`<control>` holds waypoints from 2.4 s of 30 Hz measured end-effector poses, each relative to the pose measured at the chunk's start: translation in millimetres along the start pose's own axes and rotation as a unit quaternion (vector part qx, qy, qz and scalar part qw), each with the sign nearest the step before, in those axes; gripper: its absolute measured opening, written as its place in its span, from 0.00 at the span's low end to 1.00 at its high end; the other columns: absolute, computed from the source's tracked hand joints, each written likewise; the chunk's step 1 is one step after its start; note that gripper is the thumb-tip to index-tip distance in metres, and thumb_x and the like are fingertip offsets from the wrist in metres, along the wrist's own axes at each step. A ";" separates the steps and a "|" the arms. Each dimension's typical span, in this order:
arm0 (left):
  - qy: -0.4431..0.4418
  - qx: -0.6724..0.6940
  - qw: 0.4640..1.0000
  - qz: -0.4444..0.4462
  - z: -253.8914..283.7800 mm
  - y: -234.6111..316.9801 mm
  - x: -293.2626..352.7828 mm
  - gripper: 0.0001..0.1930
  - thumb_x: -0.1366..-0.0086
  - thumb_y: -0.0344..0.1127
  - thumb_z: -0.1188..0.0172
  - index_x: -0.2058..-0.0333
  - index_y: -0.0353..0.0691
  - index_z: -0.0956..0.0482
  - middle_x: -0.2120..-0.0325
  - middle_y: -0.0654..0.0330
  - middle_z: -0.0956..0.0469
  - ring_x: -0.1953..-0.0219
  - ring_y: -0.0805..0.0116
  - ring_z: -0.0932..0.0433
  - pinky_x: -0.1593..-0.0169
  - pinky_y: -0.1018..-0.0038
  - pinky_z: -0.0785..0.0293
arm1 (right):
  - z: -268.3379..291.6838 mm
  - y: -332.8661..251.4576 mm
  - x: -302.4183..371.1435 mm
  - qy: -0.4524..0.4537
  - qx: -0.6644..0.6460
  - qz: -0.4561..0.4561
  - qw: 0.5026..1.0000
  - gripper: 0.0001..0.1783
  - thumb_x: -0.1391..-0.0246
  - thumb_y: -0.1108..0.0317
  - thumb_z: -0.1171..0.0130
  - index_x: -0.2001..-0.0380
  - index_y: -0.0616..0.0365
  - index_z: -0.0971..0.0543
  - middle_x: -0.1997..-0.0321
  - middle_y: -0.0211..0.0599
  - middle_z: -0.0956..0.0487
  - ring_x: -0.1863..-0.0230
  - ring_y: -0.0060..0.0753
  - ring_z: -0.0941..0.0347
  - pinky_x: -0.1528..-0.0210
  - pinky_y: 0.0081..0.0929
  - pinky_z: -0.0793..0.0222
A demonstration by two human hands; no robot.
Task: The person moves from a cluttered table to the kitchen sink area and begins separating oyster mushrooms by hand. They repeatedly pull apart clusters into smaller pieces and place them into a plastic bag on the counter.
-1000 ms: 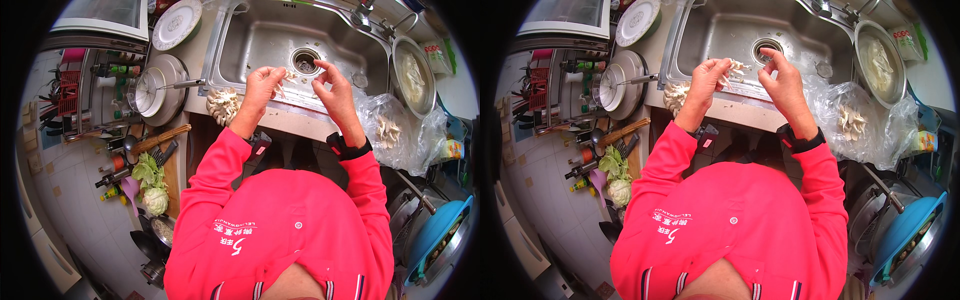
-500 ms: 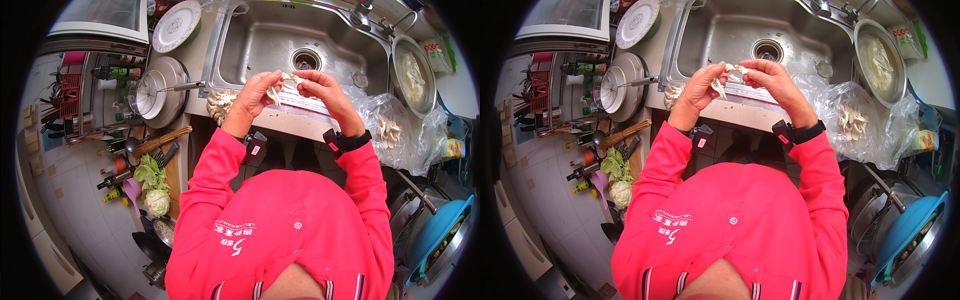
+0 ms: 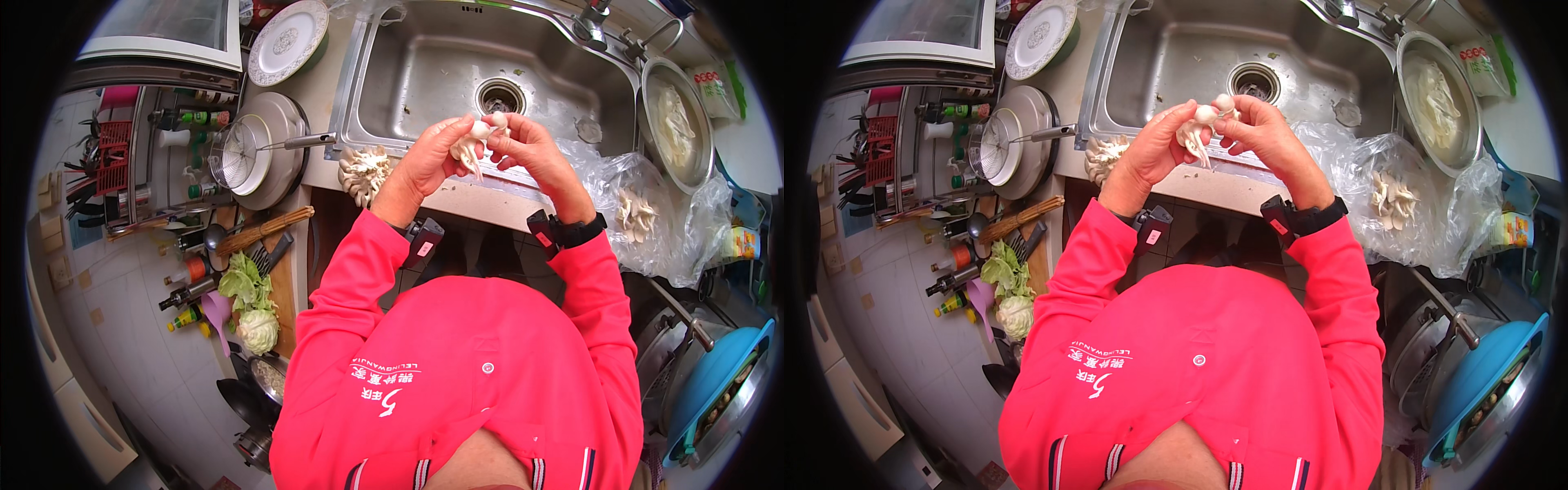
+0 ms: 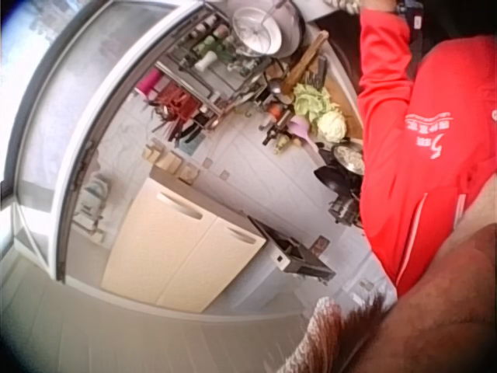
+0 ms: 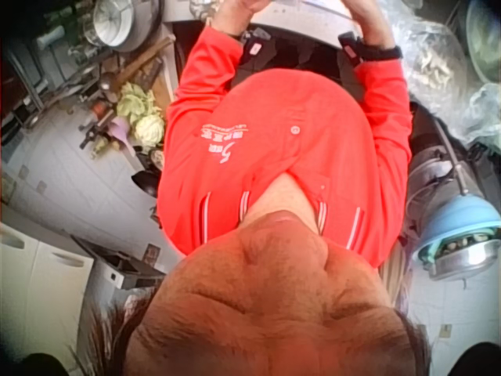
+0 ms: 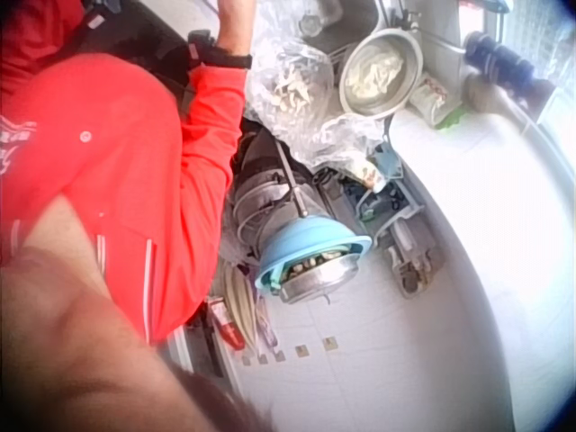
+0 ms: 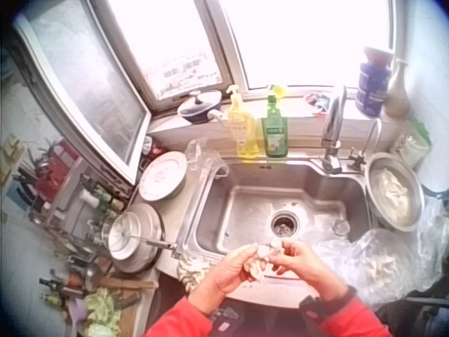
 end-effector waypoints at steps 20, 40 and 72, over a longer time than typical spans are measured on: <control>0.004 -0.013 1.000 -0.001 -10.5 -11.3 -7.4 0.18 0.35 0.33 0.44 0.48 0.32 0.29 0.63 0.58 0.22 0.64 0.73 0.21 0.58 0.77 0.21 | 7.1 14.6 9.7 0.132 -0.005 0.101 0.986 0.11 0.49 0.69 0.36 0.63 0.59 0.24 0.72 0.24 0.25 0.72 0.12 0.31 0.73 0.14 0.34; 0.076 -0.030 0.996 -0.020 -2.0 -17.0 -2.8 0.20 0.38 0.29 0.42 0.47 0.33 0.29 0.61 0.60 0.21 0.64 0.74 0.21 0.60 0.78 0.22 | -2.9 20.5 12.0 0.142 0.044 0.116 0.982 0.17 0.46 0.69 0.40 0.54 0.63 0.25 0.63 0.32 0.22 0.63 0.20 0.26 0.62 0.19 0.28; 0.166 0.048 0.978 -0.117 -8.8 -13.2 2.6 0.11 0.36 0.34 0.41 0.57 0.37 0.28 0.65 0.58 0.23 0.67 0.67 0.19 0.67 0.75 0.18 | 1.8 42.1 7.3 0.052 -0.379 -0.002 0.924 0.18 0.44 0.65 0.44 0.50 0.53 0.29 0.63 0.29 0.22 0.65 0.20 0.25 0.69 0.16 0.30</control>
Point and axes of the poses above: each hand's wrist, its own x-axis away from the middle knuckle, its own z-axis out of the back of the hand, y = z × x, the point moved 5 cm from there along -x, towards the middle knuckle
